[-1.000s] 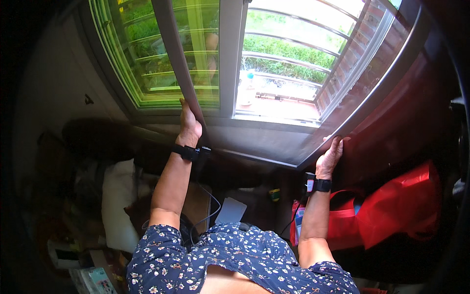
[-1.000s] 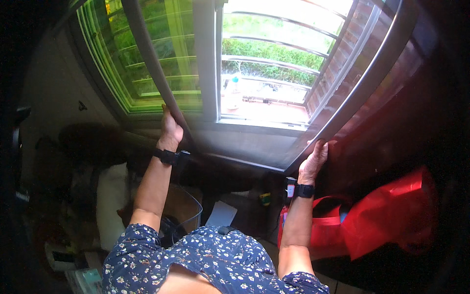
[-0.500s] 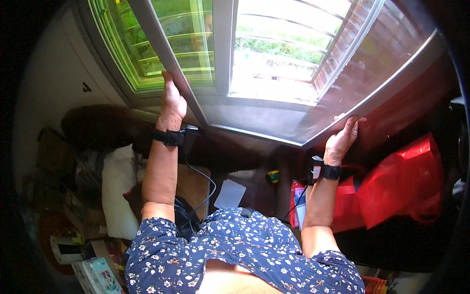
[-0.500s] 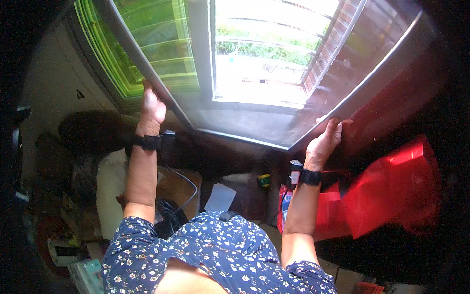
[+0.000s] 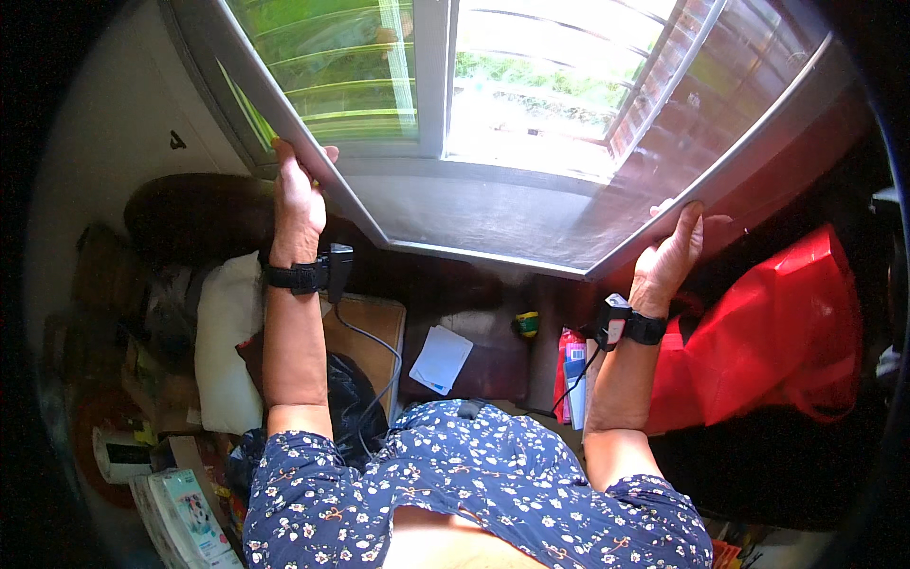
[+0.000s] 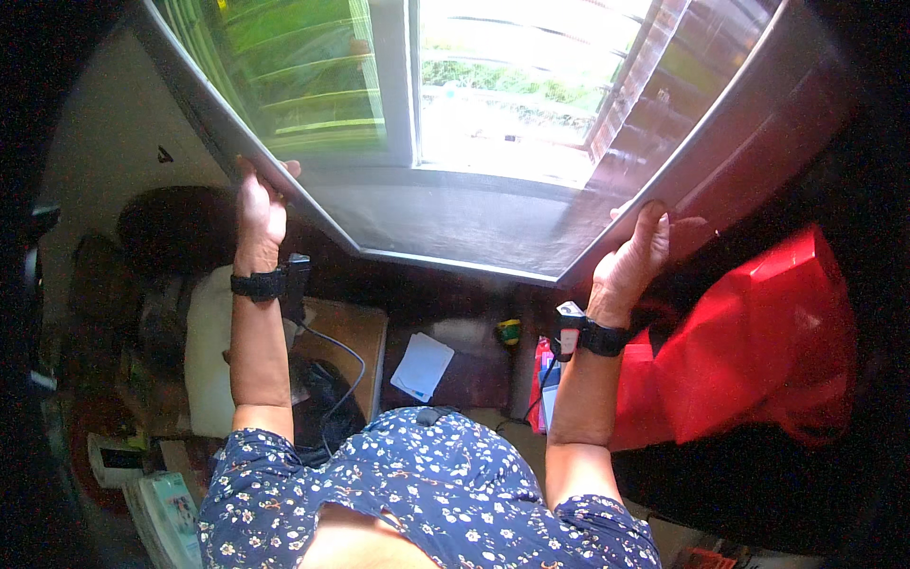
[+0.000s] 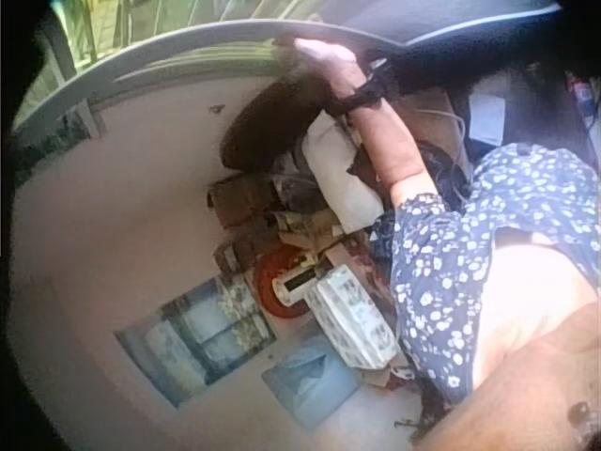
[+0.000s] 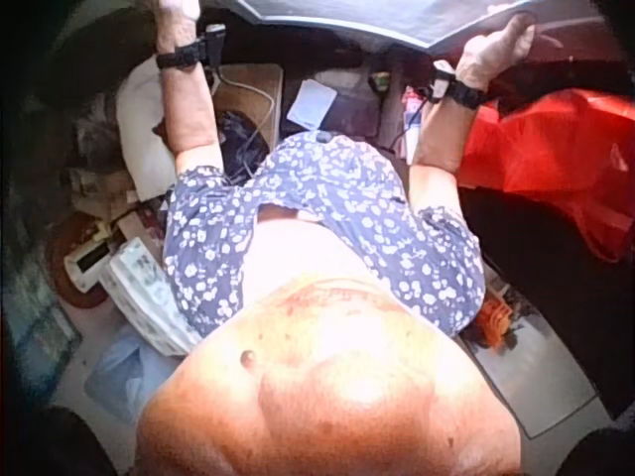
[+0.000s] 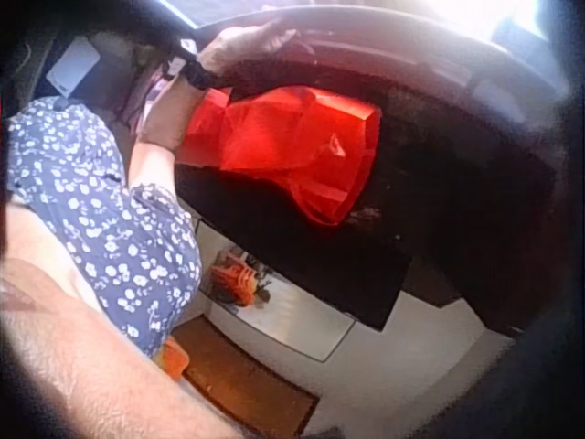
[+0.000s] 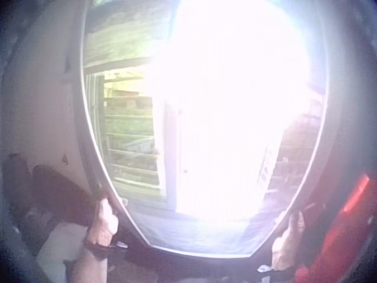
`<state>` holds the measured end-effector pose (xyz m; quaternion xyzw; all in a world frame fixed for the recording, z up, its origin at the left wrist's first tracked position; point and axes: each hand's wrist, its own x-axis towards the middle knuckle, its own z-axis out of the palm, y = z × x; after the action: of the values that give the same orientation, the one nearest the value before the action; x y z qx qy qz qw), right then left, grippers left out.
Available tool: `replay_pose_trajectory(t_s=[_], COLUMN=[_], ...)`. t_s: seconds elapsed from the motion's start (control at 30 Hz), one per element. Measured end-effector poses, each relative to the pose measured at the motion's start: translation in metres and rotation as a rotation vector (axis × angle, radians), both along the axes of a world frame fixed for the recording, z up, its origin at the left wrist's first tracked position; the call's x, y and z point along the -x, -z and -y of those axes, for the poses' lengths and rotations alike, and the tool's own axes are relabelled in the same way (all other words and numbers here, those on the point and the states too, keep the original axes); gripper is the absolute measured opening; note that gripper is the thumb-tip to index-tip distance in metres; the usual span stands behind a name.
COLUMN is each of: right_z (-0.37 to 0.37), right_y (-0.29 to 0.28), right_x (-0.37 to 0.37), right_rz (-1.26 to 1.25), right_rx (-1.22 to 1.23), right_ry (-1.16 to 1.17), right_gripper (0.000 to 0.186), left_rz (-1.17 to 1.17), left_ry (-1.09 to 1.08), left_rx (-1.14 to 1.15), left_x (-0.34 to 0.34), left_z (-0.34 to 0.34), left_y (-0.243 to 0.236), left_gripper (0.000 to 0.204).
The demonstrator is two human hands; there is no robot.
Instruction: The person removes a red pouch from a black plastic bag and places it inside the bag. They then lift a window pane, align it into the window frame, and secure it by pulling the blind cord.
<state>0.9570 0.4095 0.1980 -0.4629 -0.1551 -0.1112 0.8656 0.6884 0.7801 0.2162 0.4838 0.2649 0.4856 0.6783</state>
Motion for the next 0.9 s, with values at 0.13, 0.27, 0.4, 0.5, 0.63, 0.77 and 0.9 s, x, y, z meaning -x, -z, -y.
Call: replay_pose_trajectory(t_s=[0.13,0.27,0.4,0.5,0.63,0.77,0.9], right_z=[-0.005,-0.016,-0.013,-0.011,-0.018,-0.016,-0.003], right_y=[0.015,0.045,0.075,0.093,0.117,0.133,0.144], right_x=[-0.006,-0.006,0.000,0.008,0.024,0.046,0.058], right_rz=[0.034,-0.080,-0.099,-0.163,-0.294,-0.269,-0.200], right_rx=[0.012,-0.006,0.065,0.036,0.078,-0.002,0.034], right_ry=[-0.042,-0.123,-0.175,-0.200,-0.265,-0.275,-0.239], right_gripper=[0.044,0.039,0.035,0.035,0.034,0.036,0.044], left_rz=[-0.057,-0.093,-0.118,-0.131,-0.140,-0.119,-0.126], left_ry=[-0.063,-0.153,-0.208,-0.215,-0.211,-0.162,-0.143], left_rx=[-0.021,-0.096,-0.104,-0.067,-0.152,-0.195,-0.183], left_x=[-0.003,-0.003,-0.001,0.008,0.030,0.047,0.052], left_z=[0.001,-0.005,-0.009,-0.012,-0.017,-0.019,-0.009], left_y=[0.012,0.029,0.043,0.047,0.049,0.044,0.042], left_gripper=[0.057,0.069,0.068,0.069,0.061,0.059,0.057])
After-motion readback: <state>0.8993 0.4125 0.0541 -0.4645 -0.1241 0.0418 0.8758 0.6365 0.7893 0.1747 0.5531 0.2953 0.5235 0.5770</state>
